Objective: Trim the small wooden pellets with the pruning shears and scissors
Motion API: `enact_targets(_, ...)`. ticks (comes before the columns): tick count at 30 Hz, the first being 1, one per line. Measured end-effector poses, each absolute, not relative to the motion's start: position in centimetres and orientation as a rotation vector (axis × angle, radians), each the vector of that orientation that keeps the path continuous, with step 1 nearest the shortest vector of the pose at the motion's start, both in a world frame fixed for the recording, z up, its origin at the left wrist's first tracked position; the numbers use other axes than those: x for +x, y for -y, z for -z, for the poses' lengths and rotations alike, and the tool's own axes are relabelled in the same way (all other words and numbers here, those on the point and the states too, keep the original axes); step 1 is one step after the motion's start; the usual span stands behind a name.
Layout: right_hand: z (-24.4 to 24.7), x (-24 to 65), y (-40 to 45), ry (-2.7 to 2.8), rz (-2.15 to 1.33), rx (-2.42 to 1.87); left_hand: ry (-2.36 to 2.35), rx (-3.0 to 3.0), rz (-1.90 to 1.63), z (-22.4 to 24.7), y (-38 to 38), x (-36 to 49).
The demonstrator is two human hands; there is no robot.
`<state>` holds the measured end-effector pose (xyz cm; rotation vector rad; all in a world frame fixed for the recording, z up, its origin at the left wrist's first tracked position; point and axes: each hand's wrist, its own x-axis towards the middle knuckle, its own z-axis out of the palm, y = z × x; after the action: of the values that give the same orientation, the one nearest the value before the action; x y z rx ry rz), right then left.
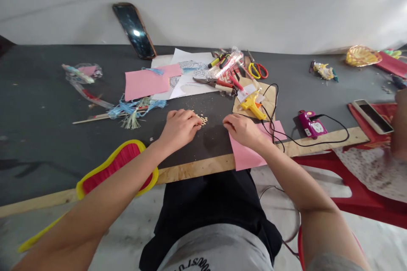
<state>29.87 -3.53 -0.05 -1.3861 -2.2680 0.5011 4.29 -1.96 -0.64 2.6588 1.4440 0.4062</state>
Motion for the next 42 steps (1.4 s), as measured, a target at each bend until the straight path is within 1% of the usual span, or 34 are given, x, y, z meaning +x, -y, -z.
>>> enact_targets(8,-0.6,30.7,4.8,2.322,-0.58,-1.413,-1.422,2.686,-0.218,-0.4,1.1,4.7)
enact_targets(12,-0.9,30.9,5.2,2.327,-0.565,-1.401,-1.406,2.715,-0.038,-1.4,0.8,5.1)
enact_targets(15,-1.0,31.4,5.5,2.318,-0.552,-1.412,-1.373,2.733,-0.004,-1.5,0.6,5.3)
enact_targets(23,-1.2,32.4,6.0,2.296,-0.5,-1.466,-1.263,2.832,-0.148,-1.0,0.9,5.3)
enact_targets(29,-0.8,32.6,6.1,2.308,-0.497,-1.472,-1.256,2.748,-0.284,-0.2,0.4,4.7)
enact_targets(37,-0.8,32.2,5.9,2.332,-0.488,-1.45,-1.32,2.826,-0.212,-0.2,1.1,4.4)
enact_targets(39,-0.8,32.9,5.3,2.298,-0.375,-1.503,-1.333,2.766,-0.301,-0.1,1.3,3.9)
enact_targets(42,-0.4,34.7,3.6,2.215,-0.049,-1.633,-1.377,2.573,-0.474,-0.1,1.2,3.0)
